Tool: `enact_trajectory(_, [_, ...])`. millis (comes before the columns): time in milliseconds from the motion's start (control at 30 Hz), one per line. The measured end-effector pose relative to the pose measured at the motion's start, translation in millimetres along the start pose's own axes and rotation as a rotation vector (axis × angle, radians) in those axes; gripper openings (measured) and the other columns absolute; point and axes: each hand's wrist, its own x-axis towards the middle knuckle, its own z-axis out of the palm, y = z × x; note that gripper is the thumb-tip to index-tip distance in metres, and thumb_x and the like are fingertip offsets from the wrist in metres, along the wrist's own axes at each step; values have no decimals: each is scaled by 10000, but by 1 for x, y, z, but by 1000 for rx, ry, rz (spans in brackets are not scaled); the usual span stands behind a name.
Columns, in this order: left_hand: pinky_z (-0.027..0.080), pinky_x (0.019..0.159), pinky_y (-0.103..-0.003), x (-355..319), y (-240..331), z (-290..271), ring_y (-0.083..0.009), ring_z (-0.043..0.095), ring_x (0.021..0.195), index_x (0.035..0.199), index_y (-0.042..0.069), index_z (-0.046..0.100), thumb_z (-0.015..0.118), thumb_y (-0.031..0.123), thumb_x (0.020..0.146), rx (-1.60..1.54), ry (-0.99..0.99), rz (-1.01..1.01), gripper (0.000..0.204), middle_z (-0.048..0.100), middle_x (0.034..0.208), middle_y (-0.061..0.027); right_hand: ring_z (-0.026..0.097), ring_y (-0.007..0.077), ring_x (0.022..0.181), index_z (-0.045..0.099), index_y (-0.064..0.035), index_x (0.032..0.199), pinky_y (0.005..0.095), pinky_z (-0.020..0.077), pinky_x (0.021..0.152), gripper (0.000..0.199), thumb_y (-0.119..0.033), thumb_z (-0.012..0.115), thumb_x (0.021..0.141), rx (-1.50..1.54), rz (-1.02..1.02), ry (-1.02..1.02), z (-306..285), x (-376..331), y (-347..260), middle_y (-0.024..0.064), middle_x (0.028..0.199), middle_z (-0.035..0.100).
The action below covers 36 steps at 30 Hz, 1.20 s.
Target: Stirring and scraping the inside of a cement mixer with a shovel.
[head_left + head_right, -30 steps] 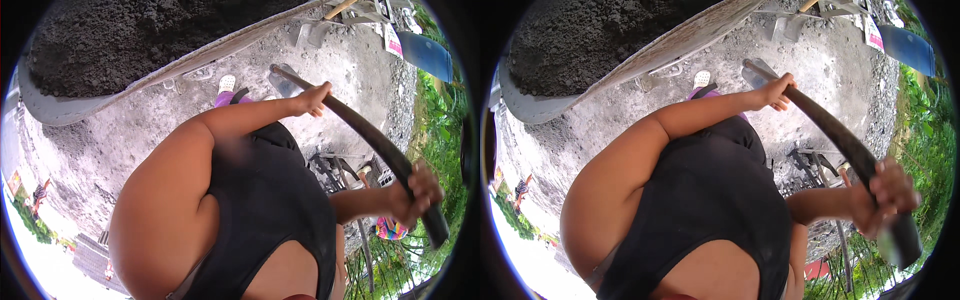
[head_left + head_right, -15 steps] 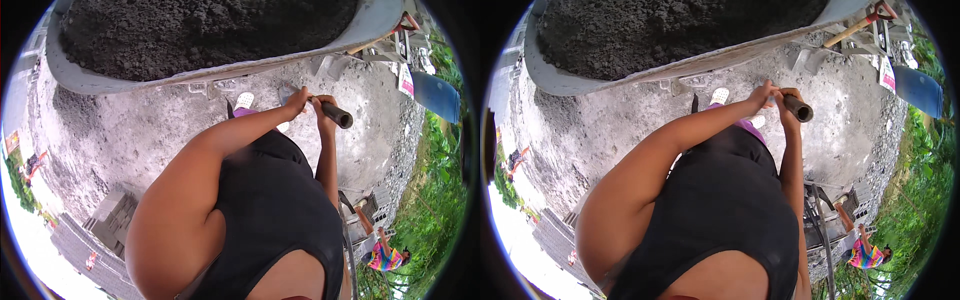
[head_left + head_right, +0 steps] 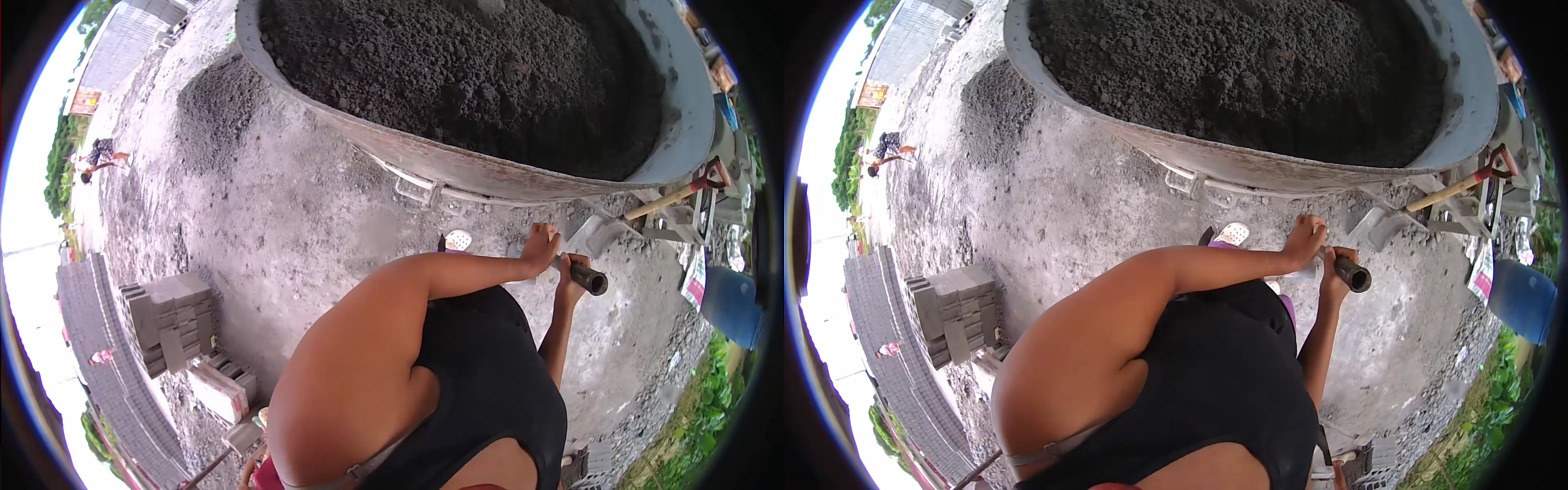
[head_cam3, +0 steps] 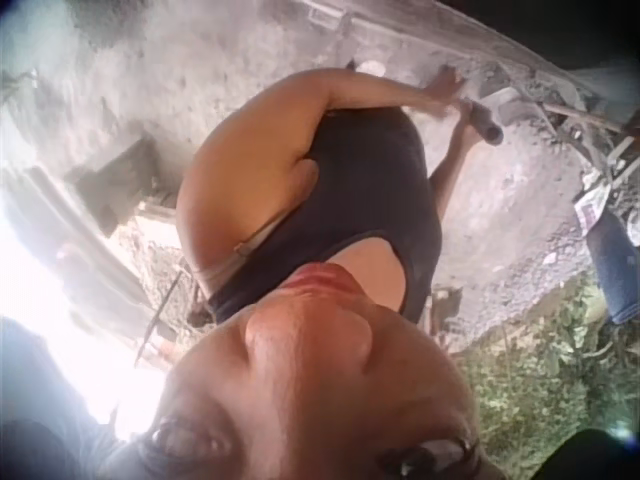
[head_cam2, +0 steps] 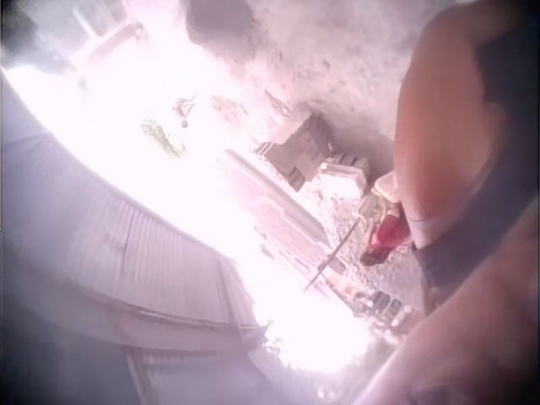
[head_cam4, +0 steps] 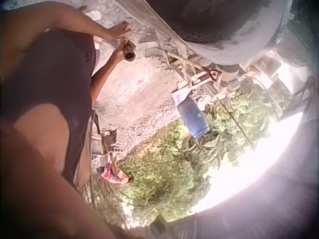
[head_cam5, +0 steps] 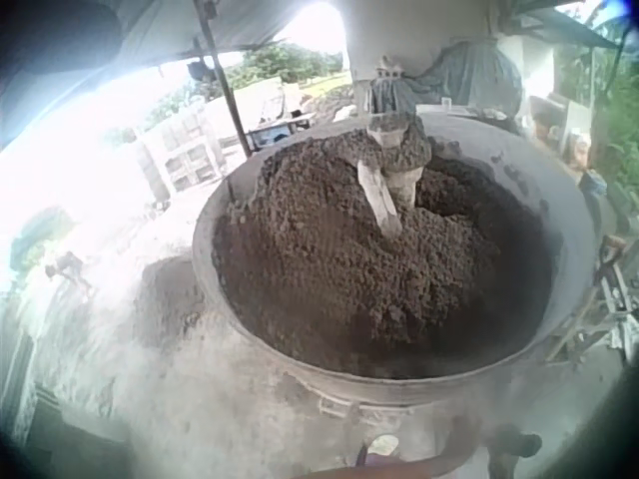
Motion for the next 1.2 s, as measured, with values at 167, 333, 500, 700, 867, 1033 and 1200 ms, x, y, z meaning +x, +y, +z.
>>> enact_trajectory(167, [403, 783, -302, 9, 133, -54, -175, 520, 820, 974, 14, 506, 403, 102, 895, -652, 97, 212, 157, 525, 836, -84, 490, 112, 717, 534, -8, 838, 259, 412, 661, 231, -202, 656, 805, 99, -16, -172, -39, 15, 24, 50, 818, 556])
enact_trajectory(333, [433, 725, -317, -12, 217, -61, -197, 563, 763, 762, -9, 562, 373, 174, 896, -602, -134, 457, 295, 588, 779, -109, 533, 187, 906, 528, 59, 1066, 302, 431, 760, 409, -260, 600, 820, 108, 18, -66, -59, 12, 38, 126, 997, 578])
enact_trajectory(500, [446, 596, -308, -57, 210, -5, -187, 537, 545, 670, 16, 579, 384, 248, 906, -793, -260, 250, 384, 545, 583, -95, 480, 280, 1078, 356, 58, 1253, 363, 386, 893, 648, -357, 579, 807, 36, -3, -284, -95, 2, 76, 202, 1183, 467])
enact_trajectory(700, [430, 600, -323, -141, 177, 31, -205, 544, 583, 610, -14, 539, 369, 287, 876, -651, -170, 261, 435, 561, 592, -111, 489, 229, 1052, 336, 18, 1243, 341, 398, 870, 635, -312, 614, 776, -51, -14, -481, -137, -64, 109, 177, 1184, 454])
enact_trajectory(867, [399, 556, -336, -182, 204, 25, -267, 494, 539, 595, -4, 493, 340, 320, 854, -485, -126, 399, 442, 500, 564, -128, 502, 221, 1028, 372, 11, 1212, 335, 406, 858, 588, -281, 622, 767, -23, 90, -557, -156, -96, 111, 164, 1155, 475])
enact_trajectory(1033, [391, 553, -355, -192, 217, 18, -284, 494, 541, 606, 10, 494, 296, 345, 857, -549, -263, 370, 463, 500, 575, -127, 514, 213, 1005, 408, 4, 1181, 329, 414, 845, 541, -250, 630, 758, 172, 307, -563, -169, -109, 89, 151, 1126, 496])
enact_trajectory(1200, [378, 580, -396, -192, 216, 34, -320, 502, 572, 603, 43, 489, 290, 303, 858, -407, -457, 594, 415, 504, 598, -130, 526, 204, 981, 443, -4, 1151, 323, 421, 833, 496, -220, 638, 749, 488, 559, -469, -221, -130, 52, 138, 1098, 516])
